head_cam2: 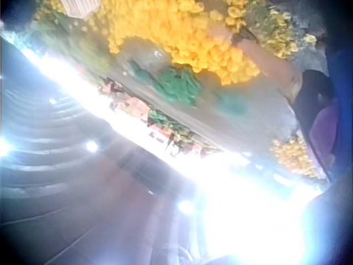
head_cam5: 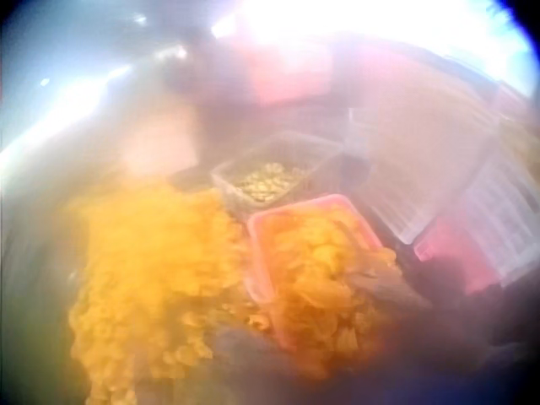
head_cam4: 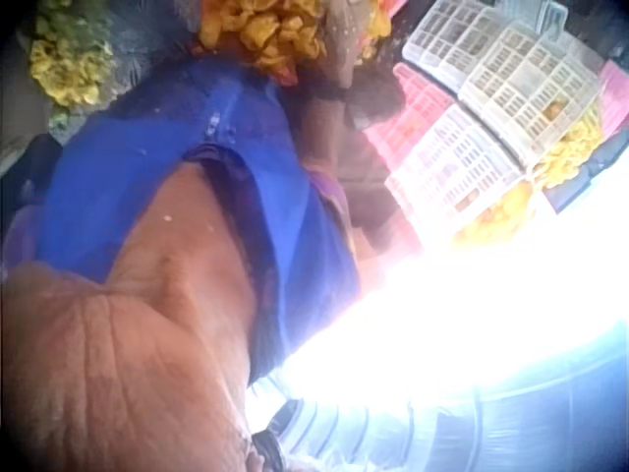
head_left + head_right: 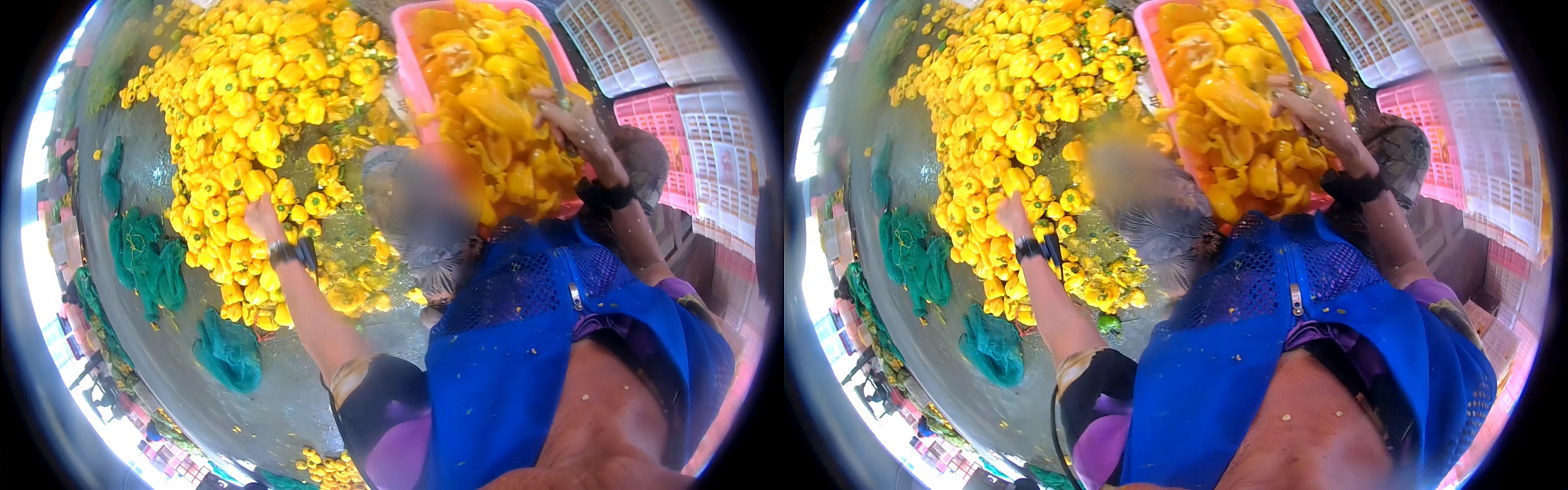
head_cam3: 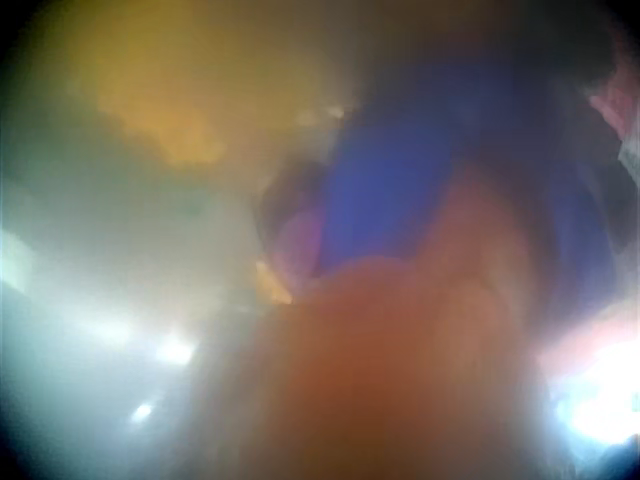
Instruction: The person de-cores and slices yellow bell peppers using a knife, placing the processed peppers into a pink tray.
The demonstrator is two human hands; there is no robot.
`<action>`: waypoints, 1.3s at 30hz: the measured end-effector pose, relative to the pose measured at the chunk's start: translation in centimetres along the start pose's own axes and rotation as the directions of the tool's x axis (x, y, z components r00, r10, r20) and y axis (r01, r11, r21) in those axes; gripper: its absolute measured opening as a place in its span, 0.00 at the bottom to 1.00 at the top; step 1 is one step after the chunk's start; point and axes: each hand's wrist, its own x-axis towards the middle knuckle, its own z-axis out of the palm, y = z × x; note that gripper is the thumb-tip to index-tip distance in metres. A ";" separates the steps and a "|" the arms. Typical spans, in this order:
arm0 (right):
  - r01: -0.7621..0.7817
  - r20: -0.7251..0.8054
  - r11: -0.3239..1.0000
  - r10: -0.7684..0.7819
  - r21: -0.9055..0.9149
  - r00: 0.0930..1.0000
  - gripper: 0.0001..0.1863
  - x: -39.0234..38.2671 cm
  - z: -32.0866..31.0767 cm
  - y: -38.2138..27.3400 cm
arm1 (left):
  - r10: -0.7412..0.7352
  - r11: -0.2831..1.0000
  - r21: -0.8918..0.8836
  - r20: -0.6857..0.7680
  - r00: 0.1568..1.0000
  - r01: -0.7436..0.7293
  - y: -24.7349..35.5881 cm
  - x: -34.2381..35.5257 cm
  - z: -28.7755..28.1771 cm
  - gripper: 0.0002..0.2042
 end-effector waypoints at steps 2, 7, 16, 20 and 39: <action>-0.011 0.010 1.000 0.011 -0.024 1.000 0.21 0.6 0.9 -0.4 | -0.325 0.907 0.241 -0.114 0.939 0.344 -6.1 0.0 -2.6 0.18; -0.019 -0.043 0.997 0.016 -0.077 0.999 0.19 1.3 3.1 -1.9 | -0.287 0.897 0.258 -0.279 0.916 0.359 -14.7 2.6 -4.6 0.28; -0.156 -0.156 0.968 0.126 -0.198 0.980 0.19 2.3 5.9 -3.3 | -0.263 0.764 0.597 -0.056 0.963 0.243 -22.2 10.7 -1.7 0.42; -0.175 -0.164 0.967 0.145 -0.187 0.976 0.19 2.5 6.7 -3.5 | -0.473 0.697 0.619 0.016 0.881 0.363 -17.5 12.1 -2.6 0.46; 0.544 0.282 0.838 -0.513 -0.038 0.811 0.16 -0.7 10.7 -6.1 | 0.122 0.174 -0.958 0.251 0.960 0.228 11.9 -5.2 -4.8 0.35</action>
